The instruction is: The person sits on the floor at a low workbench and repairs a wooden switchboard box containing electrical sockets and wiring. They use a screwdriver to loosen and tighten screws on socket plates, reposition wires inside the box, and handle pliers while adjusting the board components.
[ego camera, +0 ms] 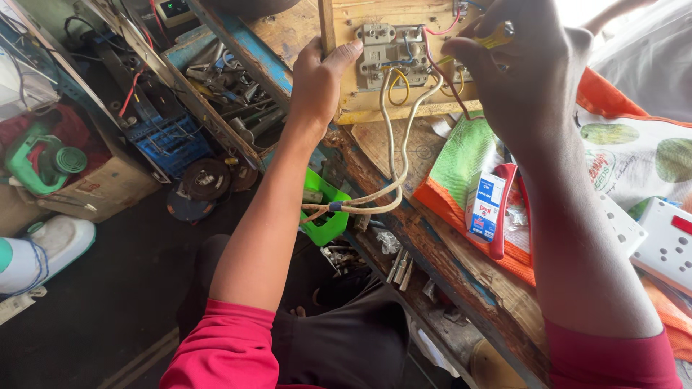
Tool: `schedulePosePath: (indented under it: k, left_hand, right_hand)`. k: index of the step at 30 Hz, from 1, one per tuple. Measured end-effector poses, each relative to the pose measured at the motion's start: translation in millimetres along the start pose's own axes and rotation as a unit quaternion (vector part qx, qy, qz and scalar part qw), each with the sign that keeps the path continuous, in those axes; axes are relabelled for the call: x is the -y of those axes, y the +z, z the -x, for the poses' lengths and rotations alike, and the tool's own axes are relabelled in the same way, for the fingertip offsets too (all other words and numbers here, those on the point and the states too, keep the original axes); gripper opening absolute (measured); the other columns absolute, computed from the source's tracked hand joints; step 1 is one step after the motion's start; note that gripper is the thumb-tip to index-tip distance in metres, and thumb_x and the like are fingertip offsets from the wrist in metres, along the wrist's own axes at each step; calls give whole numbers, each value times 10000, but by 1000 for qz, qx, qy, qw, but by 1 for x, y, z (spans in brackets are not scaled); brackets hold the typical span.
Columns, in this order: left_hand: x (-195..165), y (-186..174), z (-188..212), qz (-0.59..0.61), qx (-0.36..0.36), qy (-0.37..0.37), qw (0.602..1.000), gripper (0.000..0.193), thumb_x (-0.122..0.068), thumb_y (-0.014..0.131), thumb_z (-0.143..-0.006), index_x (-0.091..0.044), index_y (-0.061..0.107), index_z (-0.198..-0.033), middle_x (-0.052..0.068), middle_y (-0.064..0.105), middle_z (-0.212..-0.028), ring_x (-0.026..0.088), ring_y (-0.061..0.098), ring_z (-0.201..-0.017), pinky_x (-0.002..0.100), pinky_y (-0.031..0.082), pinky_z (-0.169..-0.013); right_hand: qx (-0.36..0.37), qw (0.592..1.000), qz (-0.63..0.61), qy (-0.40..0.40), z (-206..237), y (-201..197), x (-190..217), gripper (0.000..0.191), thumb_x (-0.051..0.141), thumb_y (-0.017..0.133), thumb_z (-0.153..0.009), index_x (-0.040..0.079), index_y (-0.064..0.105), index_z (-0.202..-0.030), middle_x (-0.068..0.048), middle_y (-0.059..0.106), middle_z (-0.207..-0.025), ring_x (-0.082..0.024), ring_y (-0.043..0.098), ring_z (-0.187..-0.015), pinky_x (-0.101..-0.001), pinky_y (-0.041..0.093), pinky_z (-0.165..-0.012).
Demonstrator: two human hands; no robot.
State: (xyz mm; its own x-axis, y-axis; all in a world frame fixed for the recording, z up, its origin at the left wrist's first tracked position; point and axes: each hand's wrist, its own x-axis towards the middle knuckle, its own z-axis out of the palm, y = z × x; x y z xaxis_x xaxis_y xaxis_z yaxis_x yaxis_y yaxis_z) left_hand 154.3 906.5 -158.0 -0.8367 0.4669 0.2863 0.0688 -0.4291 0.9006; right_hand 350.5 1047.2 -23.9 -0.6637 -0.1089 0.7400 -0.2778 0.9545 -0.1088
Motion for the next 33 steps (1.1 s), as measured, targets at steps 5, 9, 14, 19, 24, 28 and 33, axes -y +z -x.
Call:
schedulePosePath:
  k: [5,9,14,19,24,28,33]
  left_hand:
    - [1,1,0,0,-4,-5,1000,335,-263,716,-901,15,717,-1088,91,753,-1011,161,687,-944,320,528,-895]
    - [0,1,1,-4,3,-1,1000,336,-263,703,-919,18,716,-1103,95,751,-1022,163,685,-956,325,526,-905]
    - [0,0,3,-8,5,-3,1000,332,-263,694,-925,11,712,-1111,91,750,-1026,163,689,-957,327,536,-898]
    - [1,0,1,-1,11,4,1000,335,-265,698,-929,9,715,-1121,86,747,-1035,158,688,-973,327,533,-912]
    - [0,0,2,3,14,9,1000,331,-261,695,-931,8,719,-1122,78,744,-1032,150,679,-973,316,521,-917]
    - [0,0,3,-17,0,3,1000,323,-269,699,-928,4,717,-1099,77,744,-1015,146,678,-952,314,525,-897]
    - [2,-1,1,-2,17,17,1000,339,-288,697,-931,9,720,-1091,80,744,-1010,147,681,-941,317,529,-885]
  right_hand:
    - [-2,1000,17,-4,2,1,1,266,-18,819,-997,-39,583,-1118,-132,756,-1031,-211,782,-982,-285,631,-823]
    - [-12,1000,18,9,3,4,3,304,-8,873,-1006,-43,588,-1105,-132,762,-1053,-211,781,-939,-287,621,-786]
    - [-26,1000,10,-14,4,6,0,271,-50,824,-1003,-55,584,-1129,-150,755,-1084,-222,781,-970,-276,627,-804]
    - [-2,999,-19,-34,3,8,-5,192,-122,720,-1027,-55,597,-1158,-147,751,-1102,-230,780,-1043,-295,619,-887]
    - [43,997,-44,-41,1,8,-6,117,-167,677,-1024,-63,639,-1060,-158,750,-1076,-239,770,-1056,-320,629,-907]
    - [55,993,-98,-40,0,4,-6,147,-197,573,-1013,-75,647,-1046,-166,745,-1098,-221,760,-1039,-308,618,-932]
    - [59,995,-78,-32,2,1,-5,106,-135,608,-1005,-59,668,-1048,-159,733,-1044,-237,741,-984,-336,593,-889]
